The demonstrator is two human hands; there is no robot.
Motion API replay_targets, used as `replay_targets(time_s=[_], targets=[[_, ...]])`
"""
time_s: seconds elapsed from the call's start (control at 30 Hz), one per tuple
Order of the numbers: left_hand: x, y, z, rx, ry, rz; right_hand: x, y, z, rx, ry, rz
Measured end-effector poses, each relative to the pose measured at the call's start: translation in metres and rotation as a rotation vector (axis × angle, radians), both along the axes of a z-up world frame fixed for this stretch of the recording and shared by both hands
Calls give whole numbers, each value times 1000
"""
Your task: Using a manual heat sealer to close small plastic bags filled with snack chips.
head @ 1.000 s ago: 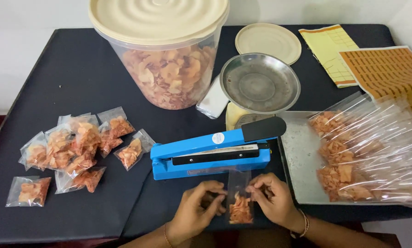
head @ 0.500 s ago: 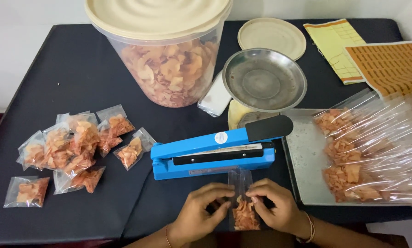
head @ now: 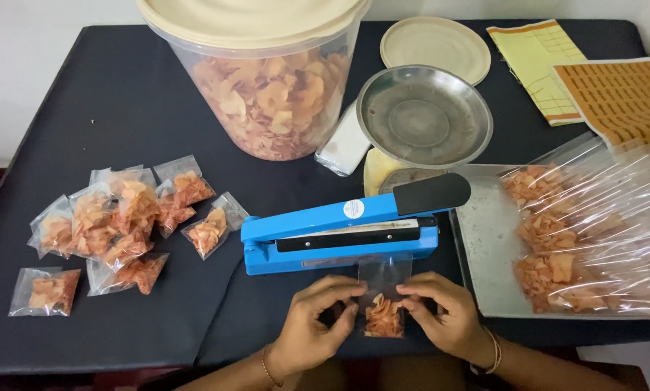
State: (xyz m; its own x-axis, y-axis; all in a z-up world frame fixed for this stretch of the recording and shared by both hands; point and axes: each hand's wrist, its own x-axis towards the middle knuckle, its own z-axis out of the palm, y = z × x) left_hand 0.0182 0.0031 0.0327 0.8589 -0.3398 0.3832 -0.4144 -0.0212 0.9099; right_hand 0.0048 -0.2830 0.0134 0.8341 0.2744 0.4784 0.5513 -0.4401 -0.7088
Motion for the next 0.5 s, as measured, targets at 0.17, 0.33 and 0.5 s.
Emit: replay_targets(time_s=[0.17, 0.33, 0.5], targets=[[-1, 1, 0, -20, -6, -6, 0, 0, -3, 7, -19, -41], [-2, 2, -4, -3, -114, -47, -1, -5, -7, 19, -29, 4], [-3, 3, -11, 31, -102, -45, -4, -5, -8, 32, -21, -2]])
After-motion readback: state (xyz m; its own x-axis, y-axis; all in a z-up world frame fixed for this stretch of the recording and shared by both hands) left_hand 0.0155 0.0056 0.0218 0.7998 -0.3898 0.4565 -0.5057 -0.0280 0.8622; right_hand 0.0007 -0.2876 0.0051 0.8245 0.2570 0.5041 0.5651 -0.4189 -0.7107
